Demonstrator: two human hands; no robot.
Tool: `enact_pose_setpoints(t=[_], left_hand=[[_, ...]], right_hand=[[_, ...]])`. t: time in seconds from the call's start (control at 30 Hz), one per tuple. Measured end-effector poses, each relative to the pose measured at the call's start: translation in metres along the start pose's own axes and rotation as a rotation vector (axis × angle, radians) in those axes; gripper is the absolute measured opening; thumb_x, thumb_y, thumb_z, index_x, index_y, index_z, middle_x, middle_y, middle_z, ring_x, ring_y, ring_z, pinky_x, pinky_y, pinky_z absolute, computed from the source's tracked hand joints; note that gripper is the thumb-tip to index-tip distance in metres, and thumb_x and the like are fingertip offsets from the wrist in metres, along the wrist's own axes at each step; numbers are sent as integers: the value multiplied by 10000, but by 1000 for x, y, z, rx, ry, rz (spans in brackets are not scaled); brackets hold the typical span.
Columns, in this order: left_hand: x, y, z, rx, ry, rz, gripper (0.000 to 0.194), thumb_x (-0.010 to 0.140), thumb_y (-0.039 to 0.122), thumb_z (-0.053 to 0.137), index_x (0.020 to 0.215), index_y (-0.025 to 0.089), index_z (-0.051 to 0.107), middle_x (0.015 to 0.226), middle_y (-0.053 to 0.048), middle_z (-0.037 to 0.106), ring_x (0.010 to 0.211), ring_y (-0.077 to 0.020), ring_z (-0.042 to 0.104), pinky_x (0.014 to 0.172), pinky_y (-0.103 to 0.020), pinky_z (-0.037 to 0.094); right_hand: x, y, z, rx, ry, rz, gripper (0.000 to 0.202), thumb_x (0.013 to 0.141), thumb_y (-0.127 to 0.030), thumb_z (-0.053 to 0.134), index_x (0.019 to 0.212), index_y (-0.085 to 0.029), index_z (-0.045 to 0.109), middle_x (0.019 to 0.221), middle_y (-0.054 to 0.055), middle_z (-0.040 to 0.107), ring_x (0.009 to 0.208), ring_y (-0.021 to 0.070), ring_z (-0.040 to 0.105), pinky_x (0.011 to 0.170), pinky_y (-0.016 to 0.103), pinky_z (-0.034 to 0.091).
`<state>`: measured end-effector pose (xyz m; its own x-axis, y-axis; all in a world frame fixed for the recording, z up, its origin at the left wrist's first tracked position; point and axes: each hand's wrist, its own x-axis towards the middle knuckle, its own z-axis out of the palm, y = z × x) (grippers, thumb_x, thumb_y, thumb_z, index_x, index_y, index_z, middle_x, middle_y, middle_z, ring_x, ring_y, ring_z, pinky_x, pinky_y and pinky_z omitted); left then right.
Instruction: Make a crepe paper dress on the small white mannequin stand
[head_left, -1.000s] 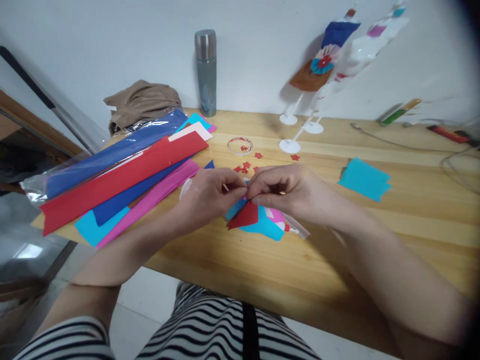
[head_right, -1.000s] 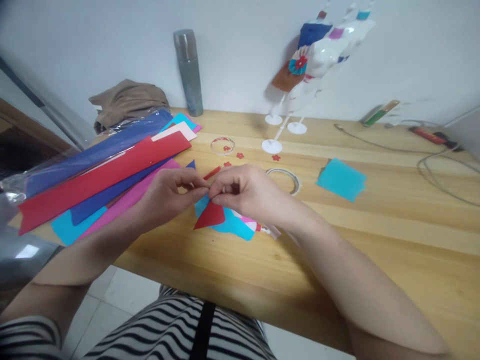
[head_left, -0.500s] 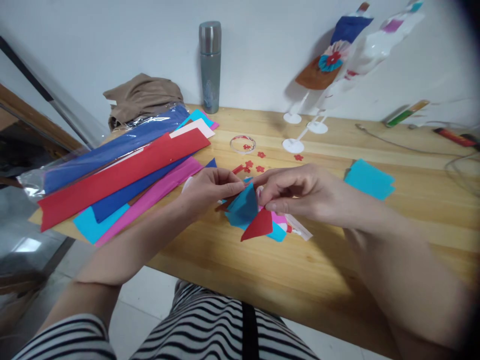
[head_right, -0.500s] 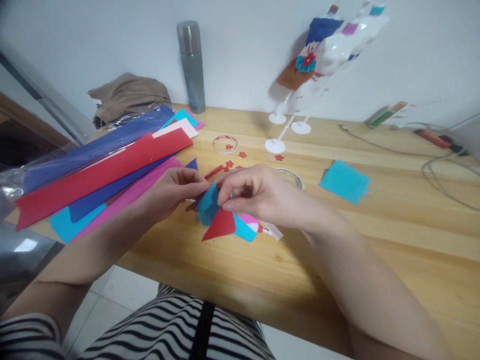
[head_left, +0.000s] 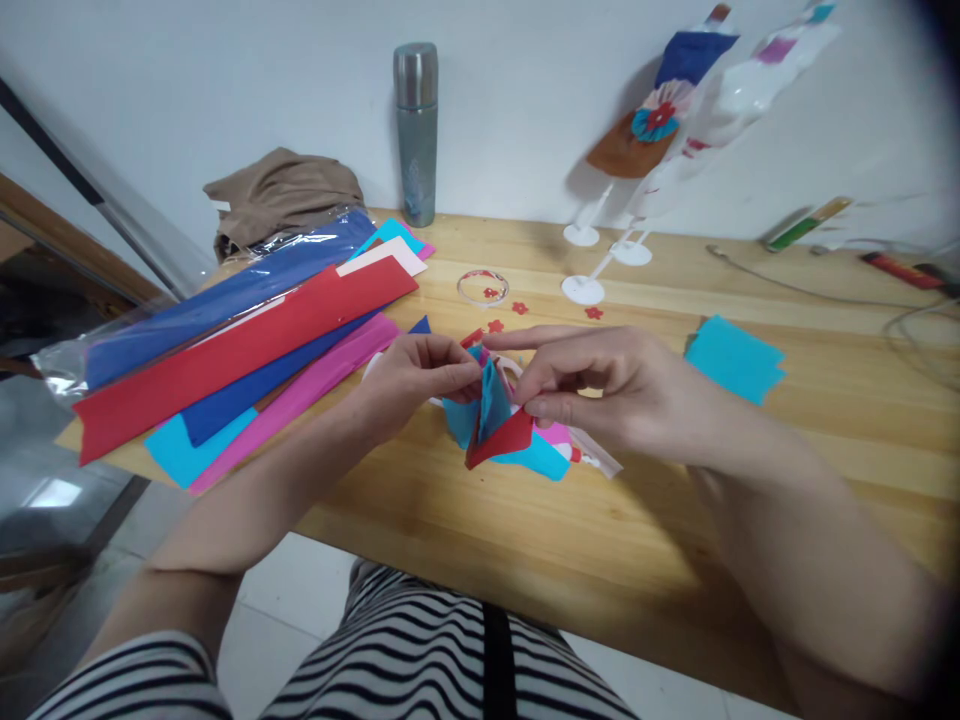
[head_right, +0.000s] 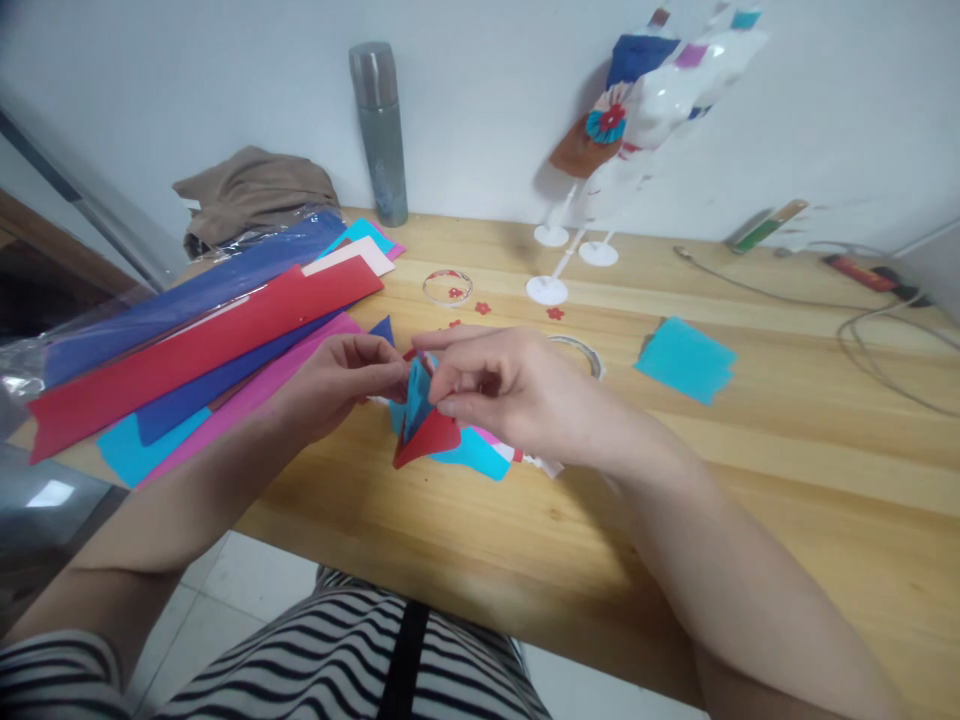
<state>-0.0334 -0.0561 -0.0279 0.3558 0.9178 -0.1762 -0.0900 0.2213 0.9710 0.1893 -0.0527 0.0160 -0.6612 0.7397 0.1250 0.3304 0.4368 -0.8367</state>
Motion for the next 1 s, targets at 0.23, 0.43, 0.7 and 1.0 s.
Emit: enact_pose_setpoints(t=[0.23, 0.43, 0.7, 1.0], left_hand=[[0, 0, -2, 40, 45, -3, 229, 710, 328, 845, 688, 165, 686, 648, 6, 683, 608, -98, 614, 609, -218, 478], [-1, 5, 0, 75, 66, -33, 243, 718, 338, 838, 671, 159, 681, 584, 21, 628, 537, -77, 558, 546, -199, 448], [-4, 2, 3, 17, 58, -68, 230, 728, 338, 866, 725, 154, 729, 653, 3, 694, 570, -81, 598, 535, -185, 428], [-6, 3, 4, 61, 34, -32, 261, 758, 392, 852, 726, 157, 740, 628, -6, 724, 526, -106, 632, 491, -206, 448]], right_hand=[[-5, 0, -11, 82, 25, -33, 182, 876, -329, 728, 720, -237, 706, 941, 63, 765, 819, 206, 696, 672, 320, 556], [-1, -3, 2, 261, -45, 114, 126, 830, -308, 728, 747, -219, 695, 618, -11, 589, 533, 121, 491, 477, 265, 388], [11, 9, 32, 197, 198, 73, 56, 781, -260, 720, 780, -205, 714, 574, -54, 494, 534, 112, 435, 491, 258, 352], [6, 7, 34, -111, 304, -33, 156, 838, -165, 693, 960, -245, 748, 720, 6, 692, 614, 183, 605, 590, 340, 477]])
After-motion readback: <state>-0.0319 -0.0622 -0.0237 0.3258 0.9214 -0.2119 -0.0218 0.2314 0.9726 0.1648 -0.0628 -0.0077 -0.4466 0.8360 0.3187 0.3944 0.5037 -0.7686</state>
